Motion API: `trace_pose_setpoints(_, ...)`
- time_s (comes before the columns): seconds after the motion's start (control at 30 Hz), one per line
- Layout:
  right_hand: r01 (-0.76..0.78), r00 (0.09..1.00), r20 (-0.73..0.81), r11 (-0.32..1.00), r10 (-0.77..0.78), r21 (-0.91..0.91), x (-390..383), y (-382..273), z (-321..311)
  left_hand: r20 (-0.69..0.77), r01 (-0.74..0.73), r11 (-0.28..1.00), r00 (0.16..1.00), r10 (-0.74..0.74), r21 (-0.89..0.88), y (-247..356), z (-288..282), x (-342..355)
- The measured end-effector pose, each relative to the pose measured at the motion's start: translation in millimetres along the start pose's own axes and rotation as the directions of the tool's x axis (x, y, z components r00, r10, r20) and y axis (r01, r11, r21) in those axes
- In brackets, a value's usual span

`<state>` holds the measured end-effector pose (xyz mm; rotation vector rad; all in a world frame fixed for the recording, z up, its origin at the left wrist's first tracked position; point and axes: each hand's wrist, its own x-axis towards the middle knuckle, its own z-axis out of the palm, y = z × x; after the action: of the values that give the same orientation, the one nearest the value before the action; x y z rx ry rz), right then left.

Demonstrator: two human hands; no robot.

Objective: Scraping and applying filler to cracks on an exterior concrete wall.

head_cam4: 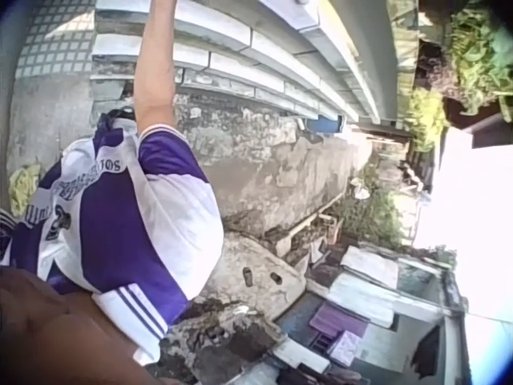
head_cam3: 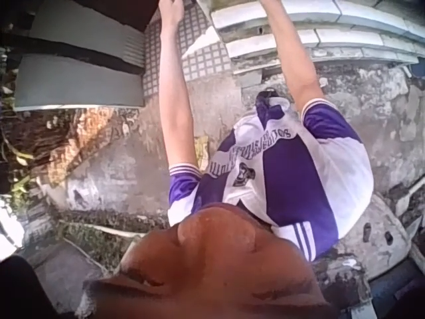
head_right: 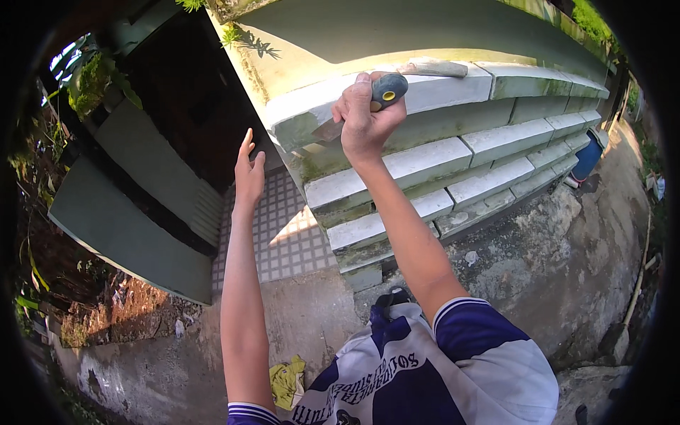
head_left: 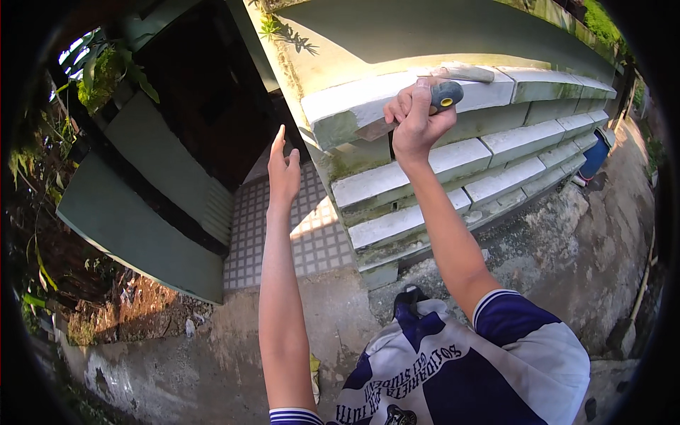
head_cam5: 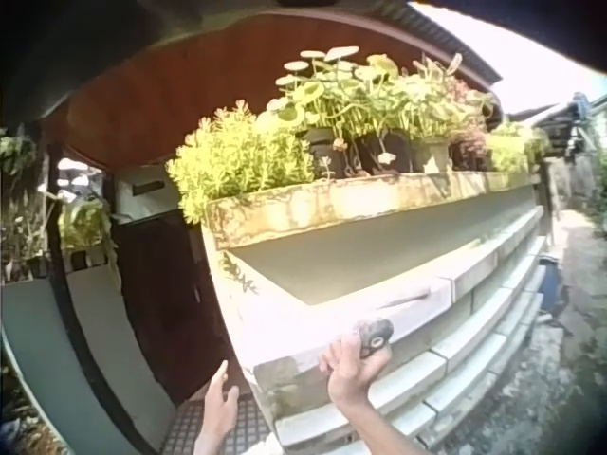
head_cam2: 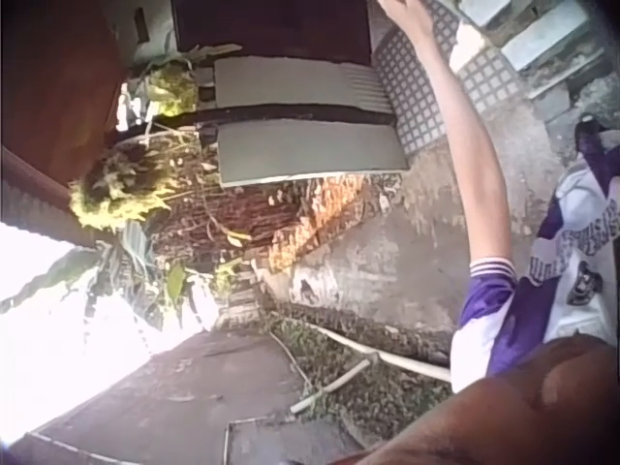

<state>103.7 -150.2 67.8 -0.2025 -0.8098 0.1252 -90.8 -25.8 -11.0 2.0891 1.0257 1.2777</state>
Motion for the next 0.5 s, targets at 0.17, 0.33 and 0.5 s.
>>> trace_pose_setpoints(0.17, 0.004, 0.983, -0.184, 0.997, -0.018, -0.074, 18.8, 7.8, 24.9, -0.102, -0.051, 0.998, 0.994, 0.047, -0.034, -33.7, 39.3, 3.9)
trace_pose_setpoints(0.33, 0.104, 0.974, -0.182, 0.978, -0.138, -0.182, 19.9, 20.2, 27.0, -0.253, -0.055, 0.988, 0.967, 0.017, -0.142, -60.9, 60.5, 19.9)
trace_pose_setpoints(0.5, 0.073, 0.973, -0.22, 0.997, -0.067, 0.023, 30.2, 5.2, 13.3, -0.213, -0.082, 0.986, 0.976, 0.05, -0.147, -73.9, 74.4, 35.0)
